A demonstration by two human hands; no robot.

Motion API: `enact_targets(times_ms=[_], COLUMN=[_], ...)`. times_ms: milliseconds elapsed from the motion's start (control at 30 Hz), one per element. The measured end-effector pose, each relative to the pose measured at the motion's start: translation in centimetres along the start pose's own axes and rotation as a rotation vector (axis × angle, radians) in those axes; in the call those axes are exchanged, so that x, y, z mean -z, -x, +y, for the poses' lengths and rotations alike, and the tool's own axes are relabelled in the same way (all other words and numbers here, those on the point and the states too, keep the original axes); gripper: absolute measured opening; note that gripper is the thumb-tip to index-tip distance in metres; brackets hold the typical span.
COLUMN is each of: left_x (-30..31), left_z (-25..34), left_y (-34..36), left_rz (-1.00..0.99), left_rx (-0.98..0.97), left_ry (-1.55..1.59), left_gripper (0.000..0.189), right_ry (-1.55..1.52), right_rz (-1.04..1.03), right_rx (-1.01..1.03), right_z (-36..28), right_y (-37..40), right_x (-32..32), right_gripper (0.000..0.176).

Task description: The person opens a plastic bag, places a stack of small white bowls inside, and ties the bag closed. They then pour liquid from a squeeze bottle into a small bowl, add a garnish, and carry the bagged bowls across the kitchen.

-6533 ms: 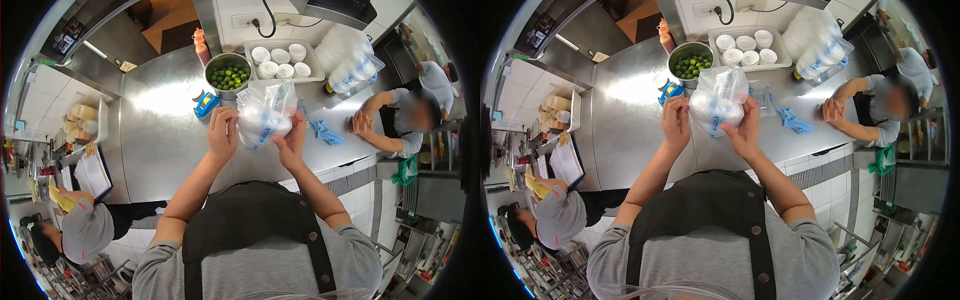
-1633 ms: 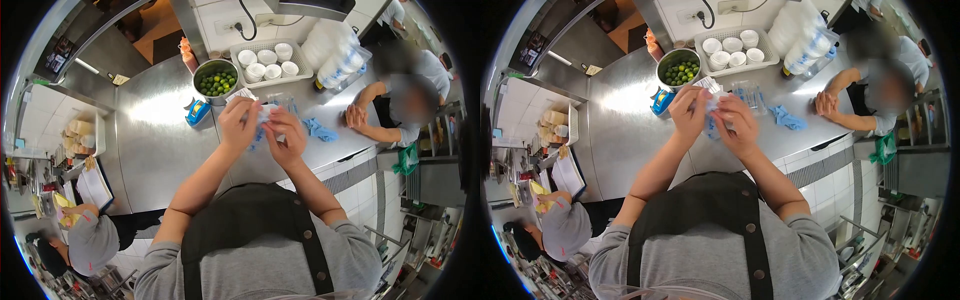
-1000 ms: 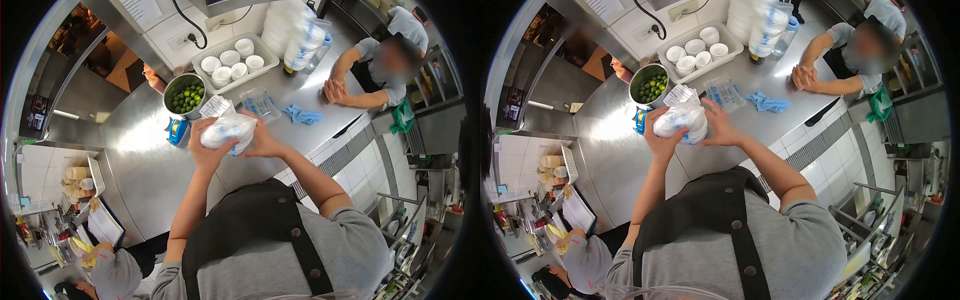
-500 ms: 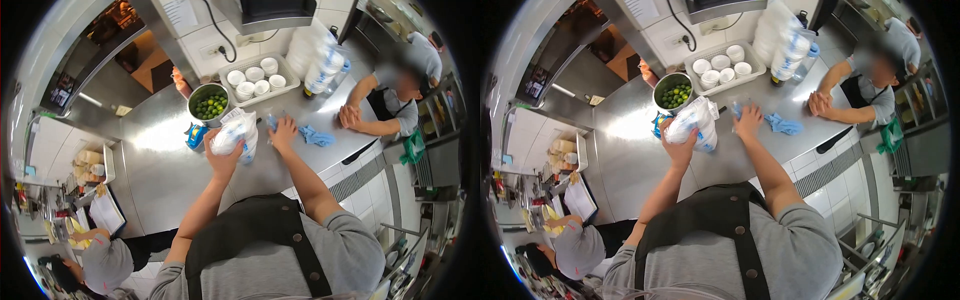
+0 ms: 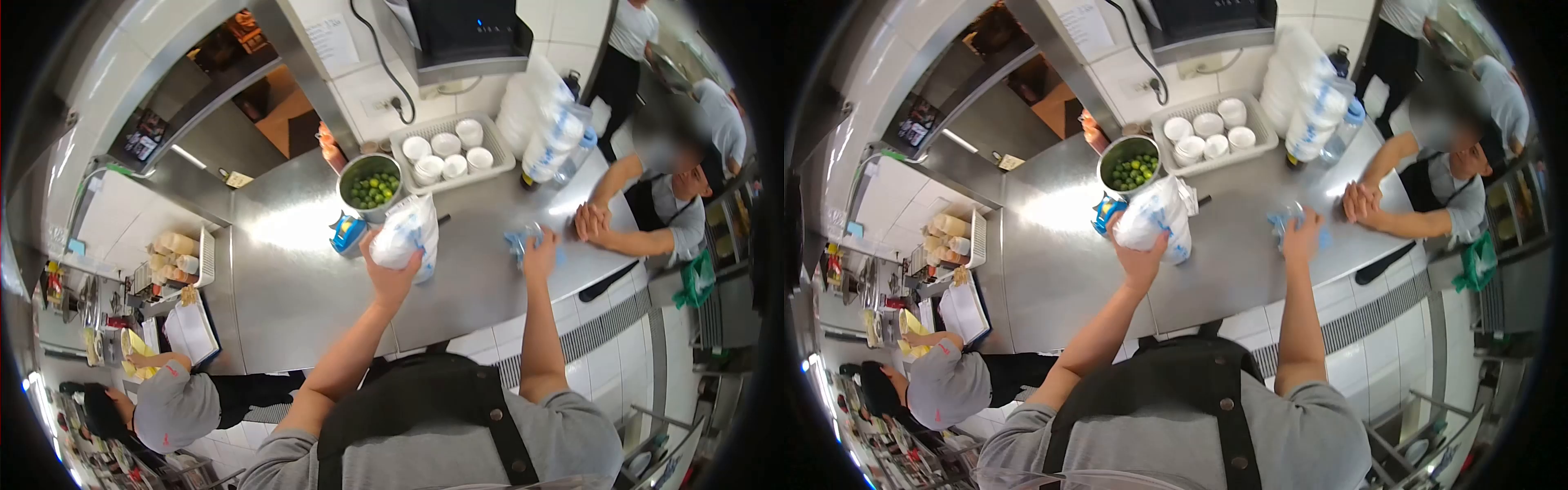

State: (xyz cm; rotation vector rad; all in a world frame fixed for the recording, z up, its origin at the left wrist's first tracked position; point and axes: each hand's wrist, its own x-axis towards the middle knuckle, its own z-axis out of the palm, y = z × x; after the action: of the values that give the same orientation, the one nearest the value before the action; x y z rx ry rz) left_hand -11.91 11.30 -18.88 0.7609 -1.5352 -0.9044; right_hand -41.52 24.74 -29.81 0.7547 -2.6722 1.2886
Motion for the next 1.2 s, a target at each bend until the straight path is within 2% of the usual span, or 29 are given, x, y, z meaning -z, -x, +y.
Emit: enact_targets(times_ms=[33,67,167,200,267,300,400,500,567,600,700,733,800,833,900,933,1033,1067,1200], left_x=[0.1,0.3,1.3,1.1,1.0,1.0,1.6,3.9,4.2,4.5,5.3,5.8,5.6,5.6,5.9,5.9,5.3,4.8,-0.3], left_z=[-0.3,-0.9,-2.8,-0.8,-2.0,-2.6,-2.2,0.1,0.4,0.7,5.2,6.1,7.3,8.1,8.7,7.8,6.4,6.0,5.1], left_y=[0.5,1.2,3.8,4.4,8.0,10.3,17.5,23.6,29.4,32.1,35.0,36.0,38.7,39.3,40.7,41.8,43.7,44.2,45.6], left_rz=[0.002,-0.063,-0.119,-0.119,0.007,0.064,-0.034,-0.695,-0.792,-0.816,-0.605,-0.666,-0.562,-0.520,-0.399,-0.371,-0.351,-0.350,-0.339], left_rx=[0.006,0.141,0.229,0.201,0.415,0.521,0.439,0.575,0.549,0.748,1.603,1.545,1.396,1.319,1.363,1.382,1.427,1.441,1.540], left_ry=[0.031,0.153,-0.095,-0.084,-0.155,-0.187,-0.201,-0.101,0.059,0.012,0.646,0.896,0.998,1.034,0.980,0.942,0.962,0.989,1.013], left_gripper=[0.082,0.084,0.085,0.084,0.082,0.082,0.074,0.065,0.058,0.058,0.070,0.079,0.073,0.070,0.061,0.060,0.052,0.049,0.039], right_ry=[0.000,0.004,-0.014,-0.012,-0.004,-0.107,-0.309,-0.425,-0.499,-0.533,-0.672,-0.716,-0.809,-0.762,-0.665,-0.574,-0.046,0.041,-0.027], right_rz=[-0.007,-0.020,0.009,-0.043,-0.121,-0.150,-0.354,-0.477,-0.572,-0.626,-0.651,-0.721,-0.852,-0.944,-1.108,-1.113,-1.011,-1.170,-1.235], right_rx=[-0.023,-0.048,0.097,0.165,0.295,0.308,0.315,0.319,0.301,0.290,0.404,0.370,0.281,0.280,0.279,0.450,0.803,0.719,0.642], right_z=[0.2,0.6,0.7,1.7,3.5,3.6,2.8,2.0,0.7,0.3,0.1,0.3,0.4,0.3,0.2,1.1,3.8,4.7,9.5], right_y=[1.1,2.3,6.4,8.1,11.0,12.9,18.9,24.0,26.4,27.5,30.3,31.2,33.3,34.2,34.9,34.9,35.5,35.2,33.3], right_x=[0.8,1.5,3.8,4.1,4.9,5.5,7.4,8.7,10.0,10.6,11.4,11.8,13.2,14.3,16.6,17.1,20.0,21.1,24.5], right_gripper=[0.035,0.037,0.031,0.028,0.024,0.022,0.019,0.014,0.013,0.013,0.023,0.030,0.045,0.051,0.063,0.071,0.069,0.074,0.079])
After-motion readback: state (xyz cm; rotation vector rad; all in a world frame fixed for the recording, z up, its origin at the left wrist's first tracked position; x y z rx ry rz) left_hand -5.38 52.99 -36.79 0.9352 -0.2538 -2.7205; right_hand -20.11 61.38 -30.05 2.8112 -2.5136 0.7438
